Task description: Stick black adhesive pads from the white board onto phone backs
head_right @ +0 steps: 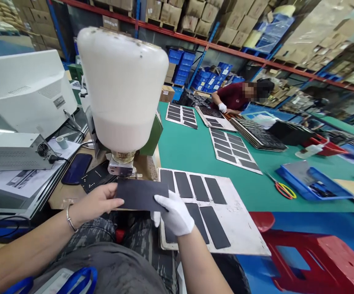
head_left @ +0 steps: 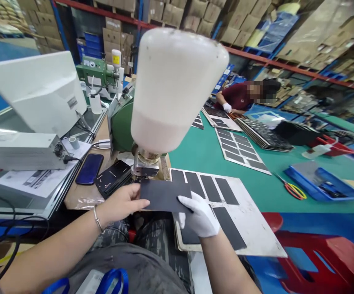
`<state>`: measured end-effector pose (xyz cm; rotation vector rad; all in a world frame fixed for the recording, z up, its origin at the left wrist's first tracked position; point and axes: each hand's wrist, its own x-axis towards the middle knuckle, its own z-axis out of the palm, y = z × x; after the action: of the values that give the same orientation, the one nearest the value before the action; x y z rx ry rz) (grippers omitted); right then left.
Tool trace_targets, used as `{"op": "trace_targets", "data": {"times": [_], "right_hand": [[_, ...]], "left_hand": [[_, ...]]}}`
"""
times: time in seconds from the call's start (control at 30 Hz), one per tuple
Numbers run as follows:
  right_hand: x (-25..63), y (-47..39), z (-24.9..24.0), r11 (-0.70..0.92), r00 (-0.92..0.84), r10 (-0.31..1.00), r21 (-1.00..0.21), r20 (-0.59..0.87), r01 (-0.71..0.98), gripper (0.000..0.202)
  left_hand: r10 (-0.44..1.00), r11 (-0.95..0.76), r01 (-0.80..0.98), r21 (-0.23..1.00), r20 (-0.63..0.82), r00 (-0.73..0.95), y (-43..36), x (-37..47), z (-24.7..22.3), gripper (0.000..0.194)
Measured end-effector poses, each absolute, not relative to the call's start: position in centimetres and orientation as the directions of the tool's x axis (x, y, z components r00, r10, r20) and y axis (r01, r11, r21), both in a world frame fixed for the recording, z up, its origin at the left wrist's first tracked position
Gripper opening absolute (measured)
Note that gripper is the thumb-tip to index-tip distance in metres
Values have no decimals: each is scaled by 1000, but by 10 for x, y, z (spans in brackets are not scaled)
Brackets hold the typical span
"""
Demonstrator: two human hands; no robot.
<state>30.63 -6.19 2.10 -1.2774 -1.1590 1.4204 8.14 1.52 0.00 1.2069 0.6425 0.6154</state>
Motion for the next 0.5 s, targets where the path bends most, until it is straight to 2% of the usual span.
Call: {"op": "trace_targets", "data": {"times": [0.13,0.23,0.4,0.5], "right_hand": [[314,-60,22,-201,-27,979,-979,-200,-30,49],[301,-52,22,-187,-83,980,-978,-179,-89,49],[244,-31,27,-219,-202,962,-962,-185,-165,39],[203,-18,28,-263,-288,938,-936,-193,-232,36]], "left_hand": [[687,265,-151,952,-77,722,6,98,0,19],[717,308,-219,926,-75,693,6,90,3,16],[866,325,-317,891,-146,479,7,37,9,17],[940,271,-382,884,-158,301,3,0,8,15]]}}
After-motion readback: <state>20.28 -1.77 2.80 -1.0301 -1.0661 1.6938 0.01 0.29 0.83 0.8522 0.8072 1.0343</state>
